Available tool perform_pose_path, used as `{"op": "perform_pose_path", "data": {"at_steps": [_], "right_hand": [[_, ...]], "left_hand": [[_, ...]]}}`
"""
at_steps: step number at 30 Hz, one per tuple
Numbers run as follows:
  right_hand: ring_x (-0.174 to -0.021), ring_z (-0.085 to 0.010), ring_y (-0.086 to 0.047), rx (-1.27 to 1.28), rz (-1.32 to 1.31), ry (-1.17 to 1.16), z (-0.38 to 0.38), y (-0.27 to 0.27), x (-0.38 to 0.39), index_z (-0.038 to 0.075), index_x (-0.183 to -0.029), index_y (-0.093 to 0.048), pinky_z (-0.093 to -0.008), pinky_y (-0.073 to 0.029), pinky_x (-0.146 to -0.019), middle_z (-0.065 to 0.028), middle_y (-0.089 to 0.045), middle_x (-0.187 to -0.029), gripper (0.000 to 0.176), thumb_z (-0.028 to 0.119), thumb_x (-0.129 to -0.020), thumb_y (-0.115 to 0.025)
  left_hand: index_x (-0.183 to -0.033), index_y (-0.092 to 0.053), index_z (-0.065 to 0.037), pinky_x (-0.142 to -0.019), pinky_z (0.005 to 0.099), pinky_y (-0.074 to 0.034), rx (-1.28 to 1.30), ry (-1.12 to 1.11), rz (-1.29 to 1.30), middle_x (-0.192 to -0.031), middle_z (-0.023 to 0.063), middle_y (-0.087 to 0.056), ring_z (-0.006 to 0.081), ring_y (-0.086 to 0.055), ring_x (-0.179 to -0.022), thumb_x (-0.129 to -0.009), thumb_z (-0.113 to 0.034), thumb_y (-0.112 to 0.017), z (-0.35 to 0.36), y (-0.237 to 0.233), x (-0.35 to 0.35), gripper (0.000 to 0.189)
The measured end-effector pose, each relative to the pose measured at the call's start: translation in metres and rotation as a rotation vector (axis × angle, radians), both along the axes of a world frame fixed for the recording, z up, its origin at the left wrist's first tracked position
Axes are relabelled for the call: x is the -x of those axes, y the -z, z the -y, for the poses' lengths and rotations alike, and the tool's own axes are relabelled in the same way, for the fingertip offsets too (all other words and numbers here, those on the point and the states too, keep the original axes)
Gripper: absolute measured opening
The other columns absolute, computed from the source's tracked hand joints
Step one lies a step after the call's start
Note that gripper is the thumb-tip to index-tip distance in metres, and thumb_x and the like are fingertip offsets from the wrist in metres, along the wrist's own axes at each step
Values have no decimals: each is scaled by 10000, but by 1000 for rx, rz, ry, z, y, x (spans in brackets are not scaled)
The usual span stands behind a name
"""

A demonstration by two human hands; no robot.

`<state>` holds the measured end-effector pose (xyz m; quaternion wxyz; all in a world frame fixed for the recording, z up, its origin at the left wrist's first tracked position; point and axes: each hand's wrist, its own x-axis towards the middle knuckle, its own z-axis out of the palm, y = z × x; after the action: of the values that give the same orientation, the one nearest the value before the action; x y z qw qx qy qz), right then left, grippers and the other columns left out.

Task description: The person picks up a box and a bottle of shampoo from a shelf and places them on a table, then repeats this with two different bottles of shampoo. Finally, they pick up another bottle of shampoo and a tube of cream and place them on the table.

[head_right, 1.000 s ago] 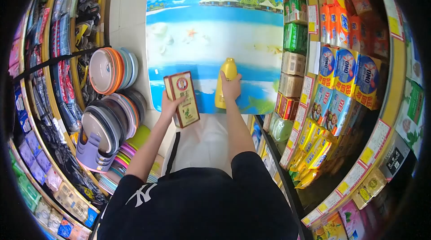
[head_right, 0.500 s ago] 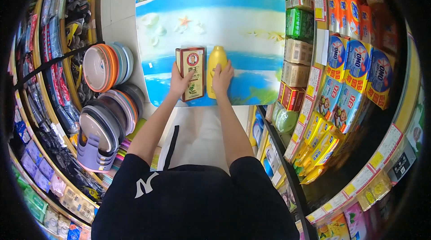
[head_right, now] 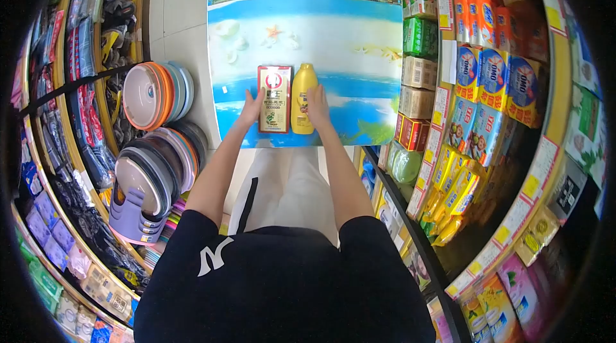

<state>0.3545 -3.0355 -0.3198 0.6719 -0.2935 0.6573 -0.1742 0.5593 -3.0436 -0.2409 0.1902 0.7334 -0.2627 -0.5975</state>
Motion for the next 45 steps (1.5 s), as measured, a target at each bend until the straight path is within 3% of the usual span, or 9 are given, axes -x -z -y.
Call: {"op": "perform_pose_path", "data": {"at_steps": [2,5,11,14,20,26,31,43,45], "right_hand": [[-1178,-267,-314,422,-711,-531,-13,-41,6,8,-1288,-189,-447,-345,-877,-189,-231,-1315,744,551,-801,-334],[-1258,-250,-157,421,-790,-862,-18,-128,18,-24,-1283,-174,-488,-89,-997,-169,-167,-1351,805,591,-782,-312],[-1171,-274,-335,482,-826,-1326,-93,-181,61,-31,-1172,-407,-531,-86,-984,-194,-380,-1230,764,607,-787,-236],[-934,-331,-520,-55,-602,-1593,-105,-243,48,-22,-1040,-515,-488,-223,-951,-224,-561,-936,663,531,-829,-215],[-816,-416,-526,291,-791,-733,-184,-161,79,-54,-757,-597,-441,-386,-792,-252,-571,-783,565,338,-850,-200],[-792,-419,-520,209,-589,-897,-139,-135,84,-65,-809,-518,-485,-371,-745,-288,-519,-901,409,264,-813,-276],[-654,-371,-522,238,-525,-618,-105,-197,39,-35,-686,-557,-430,-391,-659,-211,-546,-651,487,319,-832,-258],[-571,-233,-554,81,-195,-108,-147,-140,110,-32,-805,-577,-314,-438,-564,-159,-580,-666,324,239,-789,-399],[-714,-267,-575,560,-396,-1039,-171,-67,142,-26,-871,-573,-332,-449,-642,-187,-588,-825,296,212,-759,-436]], "left_hand": [[-1240,-29,153,-967,311,-247,-129,281,116,-1227,313,-306,345,-287,-1190,-744,-670,-259,-4,-5,-31,988],[-1230,-165,148,-951,330,-271,-210,331,41,-1157,326,-383,357,-336,-1153,-723,-703,-221,-31,-4,-79,992],[-780,-593,38,-765,398,-416,-112,535,11,-676,173,-594,329,-574,-731,-785,-614,-183,-146,-28,-156,771],[-504,-570,-41,-729,410,-419,-82,377,334,-521,168,-547,321,-569,-651,-838,-474,-196,-197,-45,-159,662],[-583,-564,-21,-722,405,-409,49,658,456,-610,209,-554,343,-559,-679,-826,-391,-274,-260,-58,-133,529],[-740,-576,29,-653,362,-424,151,417,281,-695,216,-571,321,-570,-699,-761,-355,-460,-224,-27,-139,402],[-857,-541,-32,-565,304,-418,-6,83,-46,-718,85,-569,175,-541,-624,-782,-287,-466,-159,-49,-135,276],[-843,-591,-14,-647,302,-430,201,257,3,-724,125,-591,204,-566,-691,-730,-335,-523,-177,24,-106,347],[-854,-589,-12,-648,302,-429,185,269,86,-727,131,-592,201,-564,-694,-726,-339,-522,-185,35,-109,357]]}}
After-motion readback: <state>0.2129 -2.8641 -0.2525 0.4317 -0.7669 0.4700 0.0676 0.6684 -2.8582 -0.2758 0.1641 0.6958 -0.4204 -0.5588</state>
